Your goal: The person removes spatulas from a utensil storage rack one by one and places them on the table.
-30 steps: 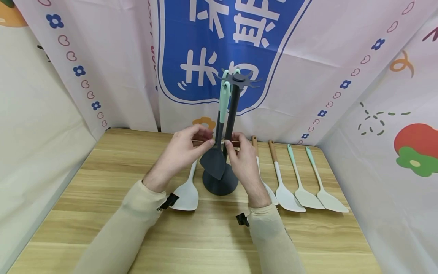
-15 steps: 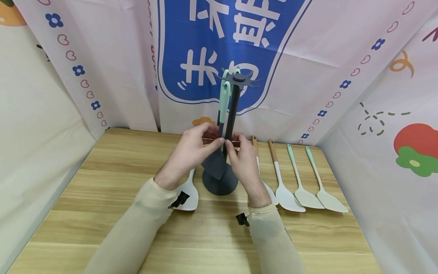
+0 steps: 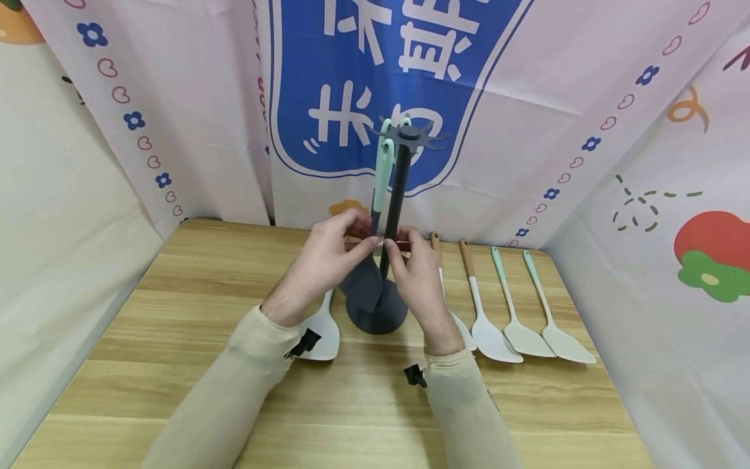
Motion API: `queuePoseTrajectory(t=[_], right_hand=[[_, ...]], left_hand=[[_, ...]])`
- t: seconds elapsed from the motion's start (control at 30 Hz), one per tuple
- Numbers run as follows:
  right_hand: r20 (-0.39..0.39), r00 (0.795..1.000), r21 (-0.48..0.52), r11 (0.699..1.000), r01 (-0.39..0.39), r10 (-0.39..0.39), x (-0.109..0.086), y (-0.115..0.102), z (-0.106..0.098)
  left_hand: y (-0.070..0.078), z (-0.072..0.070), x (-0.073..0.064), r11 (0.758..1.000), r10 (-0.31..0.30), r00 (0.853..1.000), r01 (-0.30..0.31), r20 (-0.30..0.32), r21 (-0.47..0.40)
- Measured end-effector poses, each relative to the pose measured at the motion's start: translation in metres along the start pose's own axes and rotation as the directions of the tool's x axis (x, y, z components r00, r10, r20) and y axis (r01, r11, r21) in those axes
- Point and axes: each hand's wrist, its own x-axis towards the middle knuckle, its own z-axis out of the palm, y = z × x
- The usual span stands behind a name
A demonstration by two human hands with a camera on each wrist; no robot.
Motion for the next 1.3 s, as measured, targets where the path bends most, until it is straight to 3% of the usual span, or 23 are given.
queuePoseTrajectory(t=[0.23,0.8,1.07,1.3], right_hand=[[-0.001,1.000,0.002,1.000,0.000,0.000,0.000,0.000,0.000],[0.002,1.000,-0.018,1.000,-0.001,0.001,0.000,-0.002,-0.001],[0.001,1.000,-0.013,1.000,0.004,-0.004,0.000,-0.001,-0.001],[0.002,1.000,-0.012,1.000,-0.005,0.005,0.000,-0.002,0.000]], left_hand=[[0.001,-0.004,-0.005,1.000,0.011,1.000,-0.010,0.006,-0.027],[0.008,-0.022,-0.022,0.999,0.046,0.999,-0.047,0.007,0.026],[-0.001,-0.032,-0.024,0.995,0.021,1.000,-0.021,0.000,0.097],[-0.010,-0.042,-0.029,0.995,0.009,1.000,-0.008,-0.013,0.098]])
